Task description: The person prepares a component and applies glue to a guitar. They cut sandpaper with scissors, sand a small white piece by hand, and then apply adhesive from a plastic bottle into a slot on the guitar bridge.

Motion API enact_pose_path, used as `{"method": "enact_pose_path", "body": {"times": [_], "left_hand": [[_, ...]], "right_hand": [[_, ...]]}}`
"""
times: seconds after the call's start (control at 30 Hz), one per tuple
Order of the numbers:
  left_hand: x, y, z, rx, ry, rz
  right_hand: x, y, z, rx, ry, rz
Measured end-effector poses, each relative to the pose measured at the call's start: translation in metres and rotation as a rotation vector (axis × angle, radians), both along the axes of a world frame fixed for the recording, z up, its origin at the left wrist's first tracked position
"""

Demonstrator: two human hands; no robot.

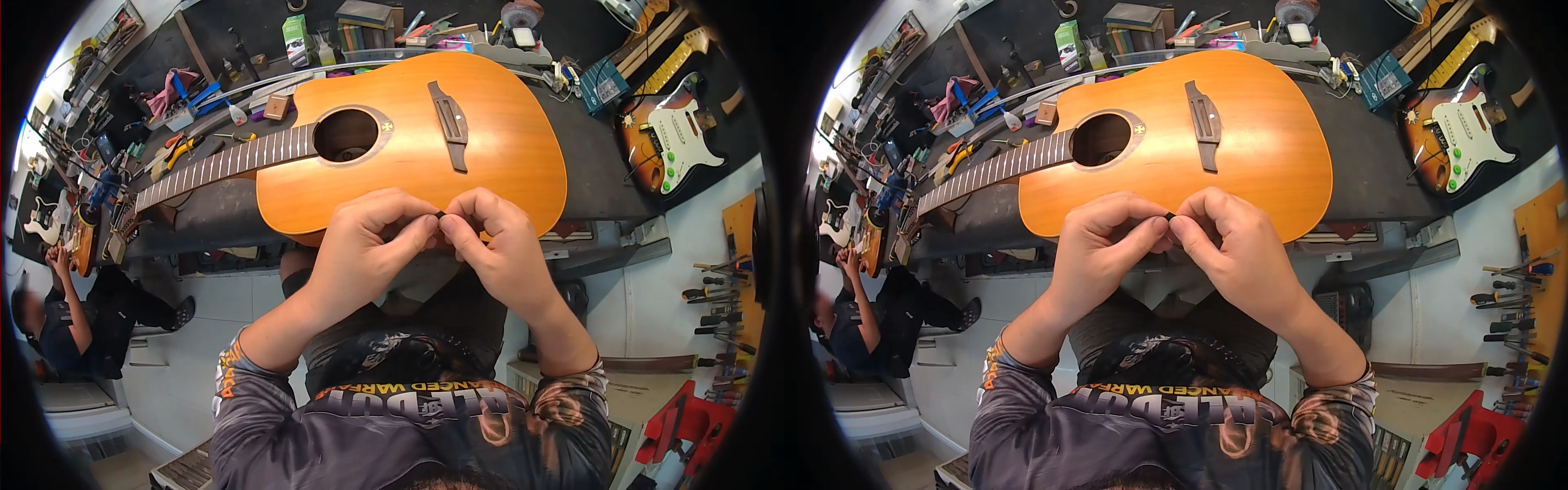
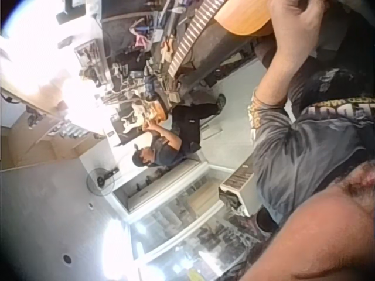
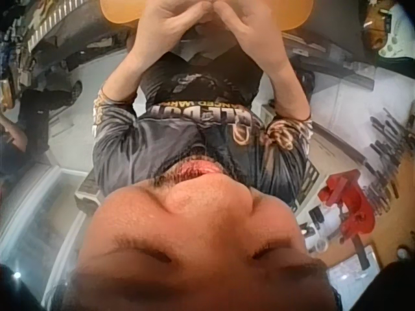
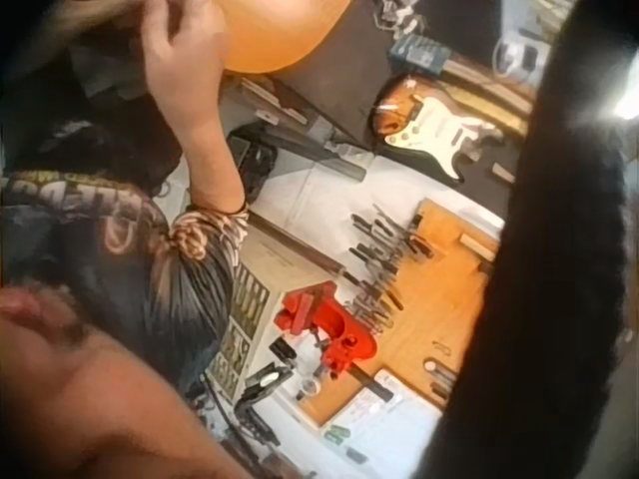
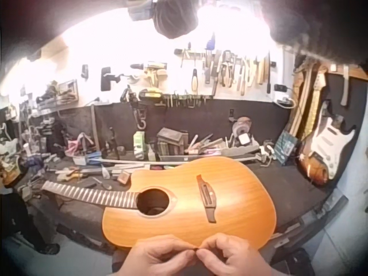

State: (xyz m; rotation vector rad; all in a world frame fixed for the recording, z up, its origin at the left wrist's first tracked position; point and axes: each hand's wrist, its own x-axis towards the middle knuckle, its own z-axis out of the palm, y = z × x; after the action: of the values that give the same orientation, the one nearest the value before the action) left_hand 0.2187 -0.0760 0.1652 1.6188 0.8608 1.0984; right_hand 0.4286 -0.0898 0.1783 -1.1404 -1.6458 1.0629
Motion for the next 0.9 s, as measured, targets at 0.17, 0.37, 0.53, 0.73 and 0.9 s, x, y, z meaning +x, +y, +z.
{"method": "enact_pose_path", "body": {"times": [0.17, 0.37, 0.53, 0.73, 0.9], "left_hand": [[-0.003, 0.004, 0.001, -0.098, -0.038, -0.042], [0.004, 0.015, 0.005, -0.013, -0.02, -0.055], [0.012, 0.052, 0.032, 0.239, 0.103, -0.145], [0.03, 0.12, 0.057, 0.238, 0.239, -0.184], [0.039, 0.181, 0.051, 0.501, 0.32, -0.201]], "right_hand": [[0.005, -0.001, 0.006, 0.099, -0.201, 0.024], [0.012, 0.007, 0.015, 0.323, -0.185, 0.026], [0.03, 0.035, 0.024, 0.542, -0.367, 0.019], [0.053, 0.105, 0.033, 0.715, -0.579, 0.026], [0.076, 0.168, 0.034, 0.717, -0.562, 0.097]]}}
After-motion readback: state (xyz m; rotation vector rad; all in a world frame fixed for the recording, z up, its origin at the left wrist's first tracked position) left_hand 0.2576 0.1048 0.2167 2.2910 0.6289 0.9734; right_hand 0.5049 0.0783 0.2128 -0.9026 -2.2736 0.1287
